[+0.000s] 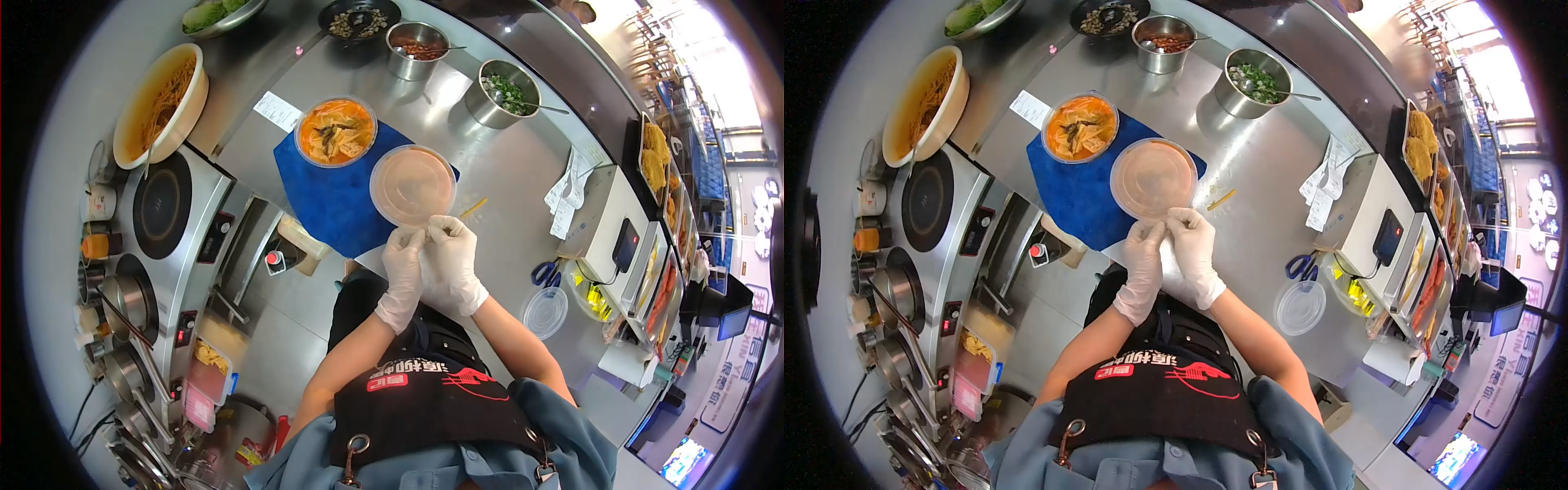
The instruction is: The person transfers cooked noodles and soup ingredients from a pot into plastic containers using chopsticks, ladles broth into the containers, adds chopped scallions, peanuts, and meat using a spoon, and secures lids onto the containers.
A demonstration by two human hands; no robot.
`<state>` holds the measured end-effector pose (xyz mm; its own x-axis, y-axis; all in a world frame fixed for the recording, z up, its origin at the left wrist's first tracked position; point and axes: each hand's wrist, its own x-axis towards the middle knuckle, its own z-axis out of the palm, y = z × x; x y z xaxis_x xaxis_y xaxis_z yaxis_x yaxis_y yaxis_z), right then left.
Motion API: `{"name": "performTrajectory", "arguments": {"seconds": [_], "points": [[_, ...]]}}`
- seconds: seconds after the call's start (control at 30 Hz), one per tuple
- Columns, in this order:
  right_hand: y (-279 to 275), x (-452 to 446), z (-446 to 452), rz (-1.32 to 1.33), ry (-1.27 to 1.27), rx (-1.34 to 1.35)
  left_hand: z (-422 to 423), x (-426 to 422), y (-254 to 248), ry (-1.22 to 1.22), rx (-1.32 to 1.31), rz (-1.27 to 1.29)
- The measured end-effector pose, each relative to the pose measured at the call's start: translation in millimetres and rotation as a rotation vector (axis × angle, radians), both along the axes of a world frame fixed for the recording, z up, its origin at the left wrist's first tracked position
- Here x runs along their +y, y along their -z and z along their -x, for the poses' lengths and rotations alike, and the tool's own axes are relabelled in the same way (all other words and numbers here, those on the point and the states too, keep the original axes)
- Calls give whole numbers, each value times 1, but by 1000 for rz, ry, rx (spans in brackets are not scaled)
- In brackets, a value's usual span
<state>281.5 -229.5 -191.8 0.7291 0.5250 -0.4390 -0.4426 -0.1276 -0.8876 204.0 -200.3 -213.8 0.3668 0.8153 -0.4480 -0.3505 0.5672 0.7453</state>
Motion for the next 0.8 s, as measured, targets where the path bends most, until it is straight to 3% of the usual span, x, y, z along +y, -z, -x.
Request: {"name": "performTrajectory", "arguments": {"seconds": [0.03,0.1,0.13,0.2,0.23,0.3,0.33,0.53,0.8], "points": [[0,-3,-1,3,-9,-3,0,0,1,-18,-26,2],[-1,-8,-6,106,-272,-719,-1,-1,2,-30,-40,11],[-3,-11,-11,105,-281,-722,-1,-1,5,-32,-51,16],[-8,-14,-25,287,-569,-1239,-1,-1,9,-26,-17,19],[-16,-12,-29,283,-577,-1241,-1,-1,11,-11,19,22],[-33,-7,-39,477,-842,-1820,-1,-1,10,-26,21,25],[-32,-4,-48,249,-864,-1927,-1,0,8,-30,23,23],[-38,6,-65,60,-1145,-1906,-1,1,8,-41,16,22],[-42,14,-66,33,-1230,-1820,-2,1,5,-74,24,-3]]}}
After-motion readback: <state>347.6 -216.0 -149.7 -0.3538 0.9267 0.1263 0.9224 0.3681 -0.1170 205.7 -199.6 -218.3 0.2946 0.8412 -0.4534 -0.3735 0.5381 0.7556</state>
